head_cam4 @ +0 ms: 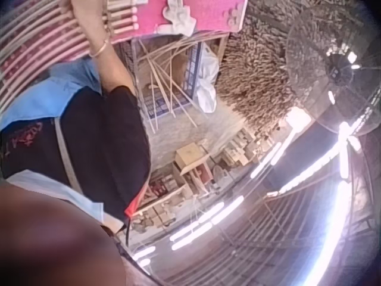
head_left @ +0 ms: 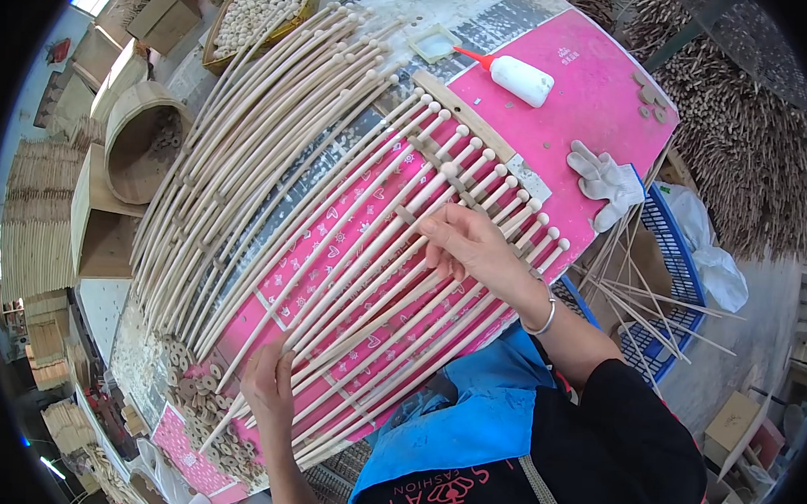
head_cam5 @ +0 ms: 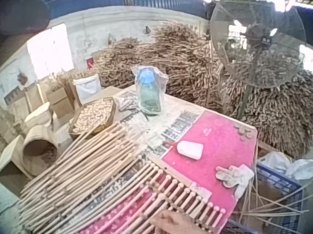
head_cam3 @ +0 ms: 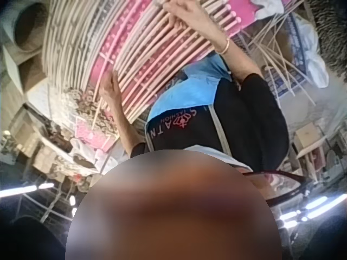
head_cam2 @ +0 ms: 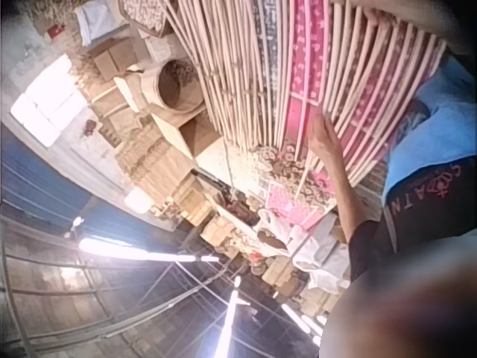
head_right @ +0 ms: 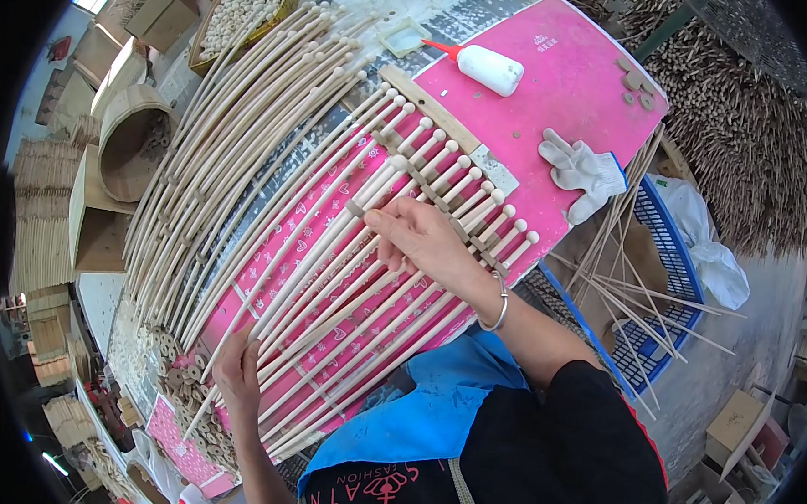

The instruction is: Assemble wooden mats by threading wooden rods through small wooden rings on a template.

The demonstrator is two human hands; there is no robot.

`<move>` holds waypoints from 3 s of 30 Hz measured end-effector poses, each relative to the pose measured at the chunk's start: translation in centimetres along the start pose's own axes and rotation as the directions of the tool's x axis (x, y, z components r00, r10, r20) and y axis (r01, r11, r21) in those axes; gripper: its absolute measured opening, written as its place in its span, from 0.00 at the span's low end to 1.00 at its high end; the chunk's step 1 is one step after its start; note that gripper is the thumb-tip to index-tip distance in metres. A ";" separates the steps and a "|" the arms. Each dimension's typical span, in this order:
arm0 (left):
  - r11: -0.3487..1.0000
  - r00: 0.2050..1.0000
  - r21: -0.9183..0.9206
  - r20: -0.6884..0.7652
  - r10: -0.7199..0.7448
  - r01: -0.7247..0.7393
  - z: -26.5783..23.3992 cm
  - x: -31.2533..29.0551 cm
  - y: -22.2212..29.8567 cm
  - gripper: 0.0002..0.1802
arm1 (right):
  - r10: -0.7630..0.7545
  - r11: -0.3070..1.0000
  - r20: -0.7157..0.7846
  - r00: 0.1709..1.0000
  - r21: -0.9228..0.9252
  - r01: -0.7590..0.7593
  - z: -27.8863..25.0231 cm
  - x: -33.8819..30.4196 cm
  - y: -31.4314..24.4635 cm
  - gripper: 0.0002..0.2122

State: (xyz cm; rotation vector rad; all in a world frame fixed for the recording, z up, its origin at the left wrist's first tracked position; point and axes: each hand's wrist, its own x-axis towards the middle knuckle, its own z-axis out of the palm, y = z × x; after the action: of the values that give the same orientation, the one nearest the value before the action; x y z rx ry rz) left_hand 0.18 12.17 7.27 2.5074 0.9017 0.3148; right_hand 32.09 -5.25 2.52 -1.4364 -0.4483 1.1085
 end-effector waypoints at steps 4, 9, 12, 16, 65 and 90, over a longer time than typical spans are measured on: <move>0.999 0.999 0.003 -0.036 0.035 -0.035 1.7 2.5 -0.9 0.15 | -0.091 0.996 -0.024 0.996 -0.011 0.091 -1.8 0.0 0.2 0.16; 0.992 0.990 -0.001 -0.066 0.125 -0.126 5.1 6.1 -2.1 0.14 | -0.150 0.989 -0.043 0.988 0.012 0.150 -2.3 -0.1 0.5 0.13; 0.996 0.995 0.025 -0.040 0.087 -0.086 6.1 7.8 -1.3 0.13 | -0.141 0.990 -0.034 0.989 0.020 0.142 -2.7 -0.4 0.6 0.12; 0.985 0.988 0.135 -0.098 0.121 -0.107 7.2 8.8 -1.2 0.16 | -0.128 0.991 -0.011 0.992 0.021 0.128 -2.6 -0.5 0.1 0.12; 0.593 0.389 -0.019 -0.737 -0.553 0.805 0.7 -22.9 -14.7 0.23 | -0.370 -0.173 0.782 0.502 -0.589 0.789 8.6 16.3 -4.0 0.08; 0.394 0.120 -0.917 -0.398 -0.909 -0.059 -1.3 -18.0 -19.6 0.19 | -0.306 0.052 0.805 0.508 -0.519 0.853 9.3 9.6 -4.5 0.11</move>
State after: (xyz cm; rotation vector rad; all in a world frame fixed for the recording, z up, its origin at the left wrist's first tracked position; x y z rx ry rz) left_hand -24.63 14.29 -2.25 0.7229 1.5189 1.6475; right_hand 30.46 8.56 4.65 -1.4855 -2.2159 0.3394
